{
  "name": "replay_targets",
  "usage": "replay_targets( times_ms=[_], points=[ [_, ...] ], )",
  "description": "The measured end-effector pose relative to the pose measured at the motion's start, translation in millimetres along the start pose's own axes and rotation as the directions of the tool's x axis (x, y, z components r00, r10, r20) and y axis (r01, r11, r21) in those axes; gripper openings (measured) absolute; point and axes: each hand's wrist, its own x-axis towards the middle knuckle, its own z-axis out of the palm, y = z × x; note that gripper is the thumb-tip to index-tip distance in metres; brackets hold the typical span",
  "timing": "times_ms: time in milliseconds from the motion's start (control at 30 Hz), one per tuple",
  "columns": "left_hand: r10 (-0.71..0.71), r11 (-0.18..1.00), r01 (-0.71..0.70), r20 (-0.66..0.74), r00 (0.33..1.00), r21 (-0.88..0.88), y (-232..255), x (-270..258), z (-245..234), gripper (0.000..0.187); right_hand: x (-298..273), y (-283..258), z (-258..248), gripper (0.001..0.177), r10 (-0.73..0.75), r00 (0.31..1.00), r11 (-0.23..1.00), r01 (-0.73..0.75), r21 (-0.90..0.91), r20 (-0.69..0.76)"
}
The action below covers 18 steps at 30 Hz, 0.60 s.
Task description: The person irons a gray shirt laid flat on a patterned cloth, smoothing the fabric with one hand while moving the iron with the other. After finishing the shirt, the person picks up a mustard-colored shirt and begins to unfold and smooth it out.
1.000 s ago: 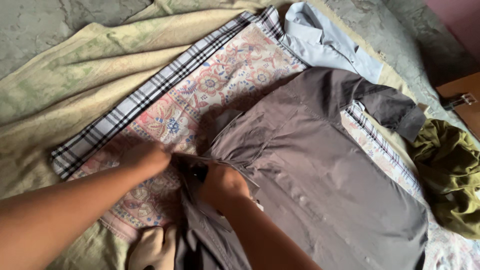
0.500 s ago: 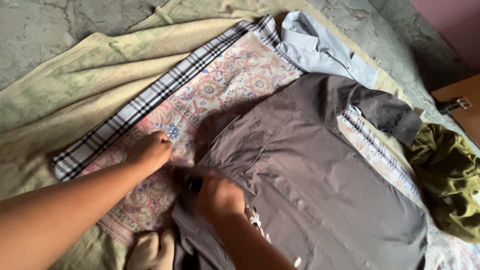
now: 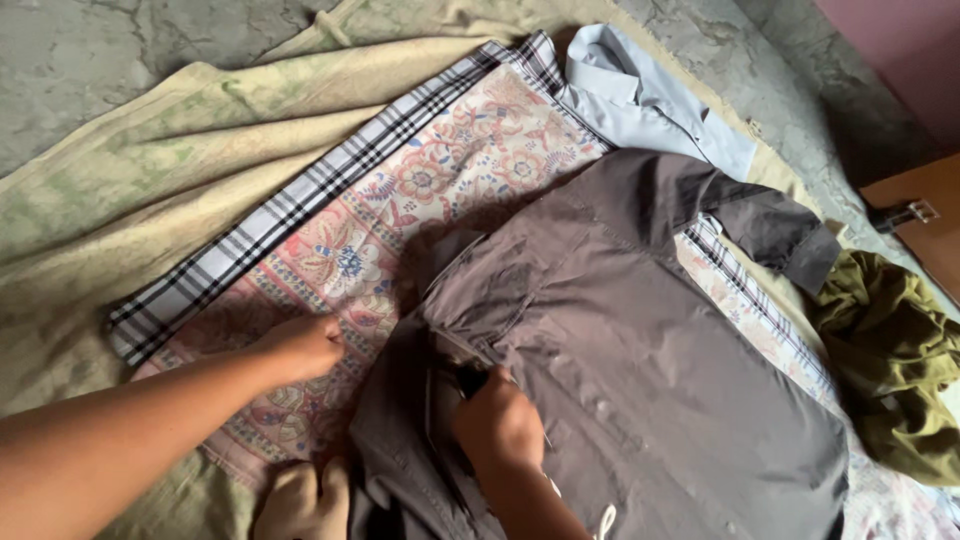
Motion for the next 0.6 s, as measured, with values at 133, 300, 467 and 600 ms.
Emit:
replay_targets(
  times_ms=[133,300,467,600],
  points=[
    [0.029,0.998,-0.028,-0.026,0.999,0.053,-12,14,12,0.027,14,-28,-1,0.051,-0.158,0.985,0.987,0.158,-0.003,0.068],
    [0.048,0.994,-0.037,-0.103,0.994,0.106,-19,25,25,0.029,15,-50,-9,0.045,-0.229,0.968,0.973,0.225,0.044,0.107],
    [0.07,0.961,-0.099,0.12,0.99,0.258,15,8,38,0.036,9,-22,-13,0.05,-0.325,0.941,0.945,0.318,0.075,0.1],
    [0.032,0.948,-0.078,0.151,0.988,0.308,43,-18,27,0.047,-5,30,-21,0.049,-0.252,0.942,0.966,0.257,0.007,0.22]
  ],
)
